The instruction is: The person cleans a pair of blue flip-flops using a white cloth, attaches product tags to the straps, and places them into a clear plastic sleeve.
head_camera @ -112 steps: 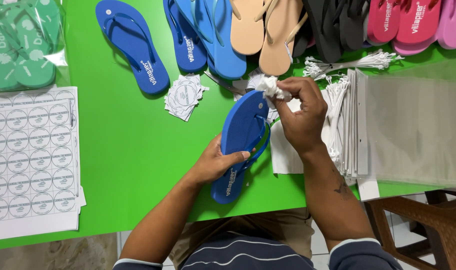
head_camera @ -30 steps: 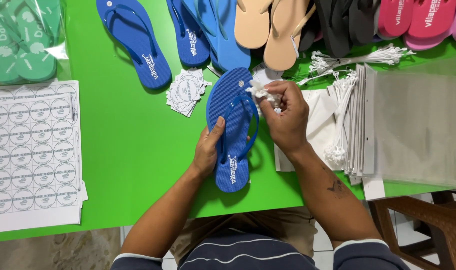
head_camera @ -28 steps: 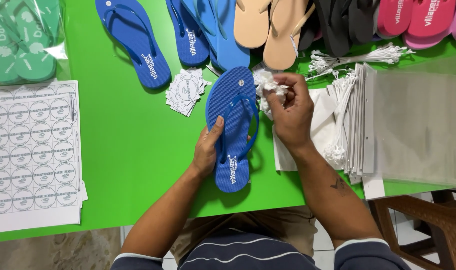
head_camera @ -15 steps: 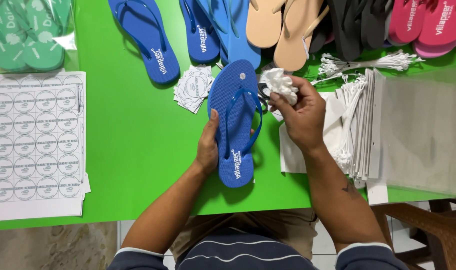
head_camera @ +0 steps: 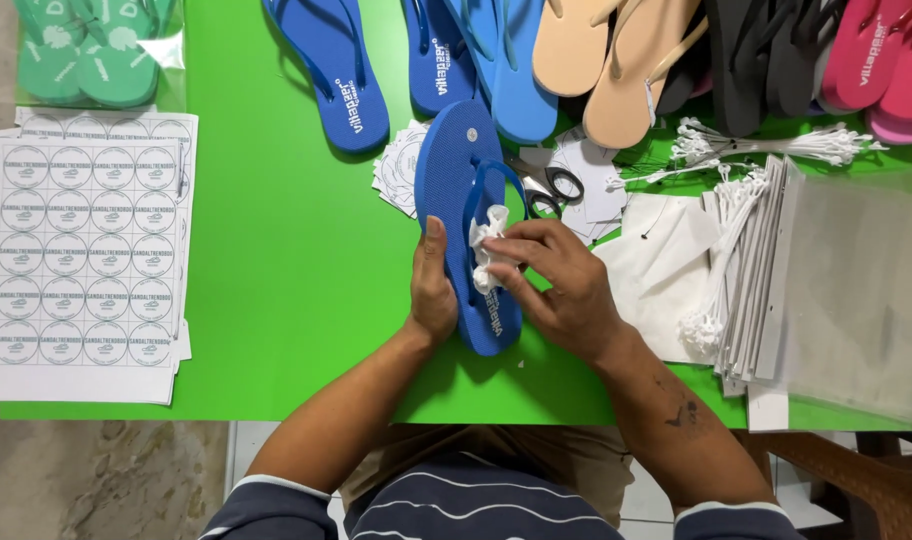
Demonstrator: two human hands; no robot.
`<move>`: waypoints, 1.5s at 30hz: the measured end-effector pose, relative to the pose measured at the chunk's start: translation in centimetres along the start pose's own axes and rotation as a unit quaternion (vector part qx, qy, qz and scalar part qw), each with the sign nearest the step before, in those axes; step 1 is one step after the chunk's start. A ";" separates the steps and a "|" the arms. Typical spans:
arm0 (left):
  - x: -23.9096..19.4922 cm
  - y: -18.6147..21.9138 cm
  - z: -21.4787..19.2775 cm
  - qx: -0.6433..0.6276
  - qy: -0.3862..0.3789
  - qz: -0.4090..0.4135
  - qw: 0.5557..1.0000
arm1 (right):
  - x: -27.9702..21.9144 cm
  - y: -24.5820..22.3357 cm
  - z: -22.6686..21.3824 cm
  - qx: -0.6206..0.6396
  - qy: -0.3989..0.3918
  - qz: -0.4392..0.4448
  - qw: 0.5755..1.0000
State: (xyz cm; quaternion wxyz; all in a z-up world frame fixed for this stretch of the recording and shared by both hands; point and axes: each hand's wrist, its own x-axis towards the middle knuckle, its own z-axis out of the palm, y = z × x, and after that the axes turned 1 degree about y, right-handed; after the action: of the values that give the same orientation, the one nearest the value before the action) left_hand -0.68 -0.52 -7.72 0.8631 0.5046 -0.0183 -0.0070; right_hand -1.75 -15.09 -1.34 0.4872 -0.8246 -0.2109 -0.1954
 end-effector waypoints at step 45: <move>0.7 2.2 0.0 -0.074 0.034 0.033 0.996 | -1.5 -1.2 2.0 0.006 -0.028 -0.003 1.000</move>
State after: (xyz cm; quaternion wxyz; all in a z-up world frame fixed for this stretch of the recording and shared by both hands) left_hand 0.02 0.55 -5.75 0.8978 0.4388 -0.0047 0.0374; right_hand -3.37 -13.01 -2.20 0.4854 -0.8263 -0.2282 -0.1720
